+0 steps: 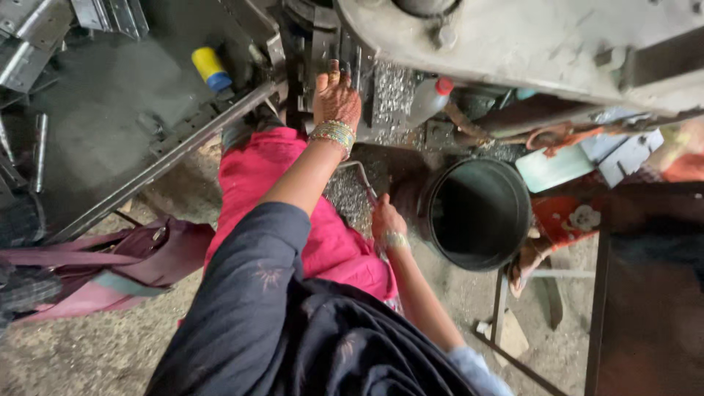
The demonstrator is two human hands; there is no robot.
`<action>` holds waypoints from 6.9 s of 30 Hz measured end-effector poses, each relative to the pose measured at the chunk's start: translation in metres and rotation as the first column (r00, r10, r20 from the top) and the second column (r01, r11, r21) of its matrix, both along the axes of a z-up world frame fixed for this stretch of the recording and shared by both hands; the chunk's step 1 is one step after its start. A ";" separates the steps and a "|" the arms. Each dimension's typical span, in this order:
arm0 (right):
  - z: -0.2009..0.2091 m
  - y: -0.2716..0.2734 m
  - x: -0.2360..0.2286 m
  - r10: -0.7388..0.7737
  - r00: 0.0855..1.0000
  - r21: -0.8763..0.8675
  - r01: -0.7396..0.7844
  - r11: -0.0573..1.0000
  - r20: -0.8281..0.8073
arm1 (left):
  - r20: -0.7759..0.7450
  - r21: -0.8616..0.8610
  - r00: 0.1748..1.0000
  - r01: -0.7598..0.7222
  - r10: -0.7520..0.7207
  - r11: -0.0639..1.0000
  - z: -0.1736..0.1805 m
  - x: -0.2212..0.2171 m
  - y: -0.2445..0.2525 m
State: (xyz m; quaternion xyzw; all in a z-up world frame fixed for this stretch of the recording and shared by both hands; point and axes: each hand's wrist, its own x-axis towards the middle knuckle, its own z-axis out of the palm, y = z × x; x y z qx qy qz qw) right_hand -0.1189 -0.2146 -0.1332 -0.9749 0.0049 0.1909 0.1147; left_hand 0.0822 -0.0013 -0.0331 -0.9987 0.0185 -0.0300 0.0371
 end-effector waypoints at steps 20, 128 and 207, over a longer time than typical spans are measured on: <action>0.117 0.013 0.031 0.117 0.990 -0.118 -0.107 0.987 0.085 | -0.062 -0.129 0.990 0.120 -0.129 0.984 0.041 -0.068 0.016; 0.018 0.029 -0.013 0.117 0.991 -0.060 -0.114 0.992 0.058 | -0.209 0.000 0.968 -0.145 0.141 0.989 0.073 0.000 0.026; 0.214 0.423 0.550 -0.245 0.863 0.663 0.131 -0.737 -0.442 | 0.404 -0.179 0.884 -0.176 0.236 0.968 0.026 -0.095 0.407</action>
